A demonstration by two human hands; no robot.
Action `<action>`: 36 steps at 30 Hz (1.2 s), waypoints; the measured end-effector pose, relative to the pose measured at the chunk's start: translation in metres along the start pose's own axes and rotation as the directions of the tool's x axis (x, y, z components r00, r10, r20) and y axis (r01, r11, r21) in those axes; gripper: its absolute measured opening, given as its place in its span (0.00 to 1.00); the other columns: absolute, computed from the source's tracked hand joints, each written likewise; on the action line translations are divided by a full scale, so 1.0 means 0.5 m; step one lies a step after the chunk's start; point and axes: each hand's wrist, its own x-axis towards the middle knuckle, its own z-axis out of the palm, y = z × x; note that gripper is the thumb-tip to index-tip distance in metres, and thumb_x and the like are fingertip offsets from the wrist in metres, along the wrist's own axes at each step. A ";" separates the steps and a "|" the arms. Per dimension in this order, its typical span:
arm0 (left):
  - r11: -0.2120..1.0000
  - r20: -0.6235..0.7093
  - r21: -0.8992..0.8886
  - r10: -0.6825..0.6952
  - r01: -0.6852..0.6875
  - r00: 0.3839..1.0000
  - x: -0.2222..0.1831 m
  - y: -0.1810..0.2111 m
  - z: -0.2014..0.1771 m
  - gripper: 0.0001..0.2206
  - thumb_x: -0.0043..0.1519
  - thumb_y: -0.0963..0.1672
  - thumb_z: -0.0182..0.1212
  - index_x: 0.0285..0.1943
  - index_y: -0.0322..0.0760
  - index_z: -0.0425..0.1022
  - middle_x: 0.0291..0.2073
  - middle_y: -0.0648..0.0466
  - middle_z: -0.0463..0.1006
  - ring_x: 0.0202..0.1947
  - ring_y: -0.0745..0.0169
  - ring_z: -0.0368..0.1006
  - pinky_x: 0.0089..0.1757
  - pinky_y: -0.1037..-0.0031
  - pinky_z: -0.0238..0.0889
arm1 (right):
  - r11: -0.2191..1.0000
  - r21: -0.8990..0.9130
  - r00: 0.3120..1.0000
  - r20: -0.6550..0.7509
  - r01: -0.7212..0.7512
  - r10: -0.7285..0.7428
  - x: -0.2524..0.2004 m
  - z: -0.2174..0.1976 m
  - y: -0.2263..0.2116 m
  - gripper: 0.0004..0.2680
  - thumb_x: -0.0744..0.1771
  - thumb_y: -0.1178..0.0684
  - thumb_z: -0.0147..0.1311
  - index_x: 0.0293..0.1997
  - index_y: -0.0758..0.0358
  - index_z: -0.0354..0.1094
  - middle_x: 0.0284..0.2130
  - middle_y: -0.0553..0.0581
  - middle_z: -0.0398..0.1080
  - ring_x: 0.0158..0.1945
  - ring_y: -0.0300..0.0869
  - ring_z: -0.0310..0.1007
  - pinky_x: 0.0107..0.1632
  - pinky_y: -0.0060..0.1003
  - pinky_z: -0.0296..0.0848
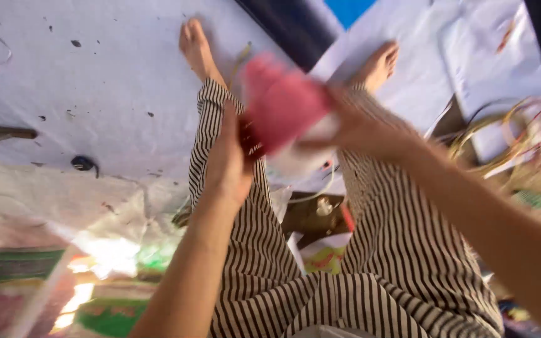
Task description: Wrapping black electrical tape around the wire of a pink lamp to secure the connection.
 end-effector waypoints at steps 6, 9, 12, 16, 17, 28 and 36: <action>0.930 -0.131 -0.363 0.008 -0.056 0.991 -0.147 0.144 -0.191 0.35 0.56 0.55 0.51 0.70 0.31 0.66 0.67 0.42 0.70 0.66 0.48 0.66 0.63 0.58 0.58 | 0.876 -0.440 0.977 0.165 0.196 -0.135 -0.056 0.198 -0.270 0.47 0.55 0.36 0.68 0.76 0.50 0.30 0.70 0.66 0.52 0.68 0.62 0.57 0.63 0.64 0.62; 0.872 -0.023 -0.481 0.088 -0.088 0.996 -0.143 0.159 -0.324 0.20 0.61 0.50 0.51 0.56 0.33 0.66 0.52 0.44 0.68 0.53 0.50 0.61 0.55 0.57 0.53 | 0.805 -0.541 0.962 0.242 0.243 -0.128 -0.048 0.259 -0.382 0.48 0.55 0.39 0.70 0.77 0.51 0.30 0.71 0.66 0.49 0.69 0.60 0.56 0.64 0.62 0.62; 0.773 -0.083 -0.620 0.104 -0.133 0.991 -0.189 0.216 -0.433 0.11 0.64 0.46 0.54 0.46 0.31 0.73 0.39 0.47 0.72 0.39 0.57 0.65 0.44 0.66 0.60 | 0.717 -0.619 0.934 0.333 0.319 -0.128 -0.014 0.331 -0.502 0.47 0.55 0.38 0.69 0.77 0.52 0.32 0.71 0.63 0.49 0.69 0.57 0.57 0.64 0.56 0.62; 0.704 -0.289 -0.595 0.263 -0.388 0.920 -0.252 0.270 -0.565 0.17 0.64 0.46 0.55 0.56 0.30 0.79 0.47 0.46 0.79 0.44 0.57 0.70 0.44 0.72 0.64 | 0.655 -0.631 0.893 0.421 0.416 -0.160 0.025 0.453 -0.652 0.47 0.55 0.38 0.68 0.77 0.53 0.32 0.72 0.61 0.49 0.71 0.55 0.56 0.66 0.54 0.61; 0.670 -0.312 -0.617 0.273 -0.413 0.910 -0.257 0.278 -0.605 0.17 0.64 0.46 0.55 0.56 0.30 0.79 0.47 0.46 0.79 0.44 0.57 0.70 0.44 0.72 0.64 | 0.623 -0.645 0.879 0.448 0.442 -0.161 0.029 0.490 -0.690 0.47 0.55 0.38 0.68 0.77 0.53 0.32 0.72 0.61 0.49 0.71 0.55 0.56 0.66 0.54 0.61; 0.386 -0.763 -0.318 0.438 -0.866 0.476 -0.348 0.427 -0.819 0.08 0.63 0.45 0.64 0.39 0.36 0.82 0.31 0.55 0.83 0.26 0.71 0.70 0.22 0.79 0.59 | 0.636 -0.538 0.775 0.612 0.554 -0.157 0.085 0.691 -0.958 0.45 0.55 0.43 0.67 0.78 0.50 0.33 0.72 0.61 0.51 0.71 0.55 0.58 0.65 0.52 0.60; 0.226 -0.836 0.030 0.539 -0.974 0.100 -0.377 0.591 -0.939 0.07 0.61 0.42 0.64 0.43 0.33 0.83 0.28 0.54 0.84 0.26 0.73 0.73 0.30 0.82 0.70 | 0.578 -0.407 0.634 0.727 0.707 -0.265 0.233 0.804 -1.090 0.45 0.57 0.48 0.68 0.77 0.56 0.30 0.69 0.64 0.53 0.68 0.52 0.62 0.66 0.51 0.63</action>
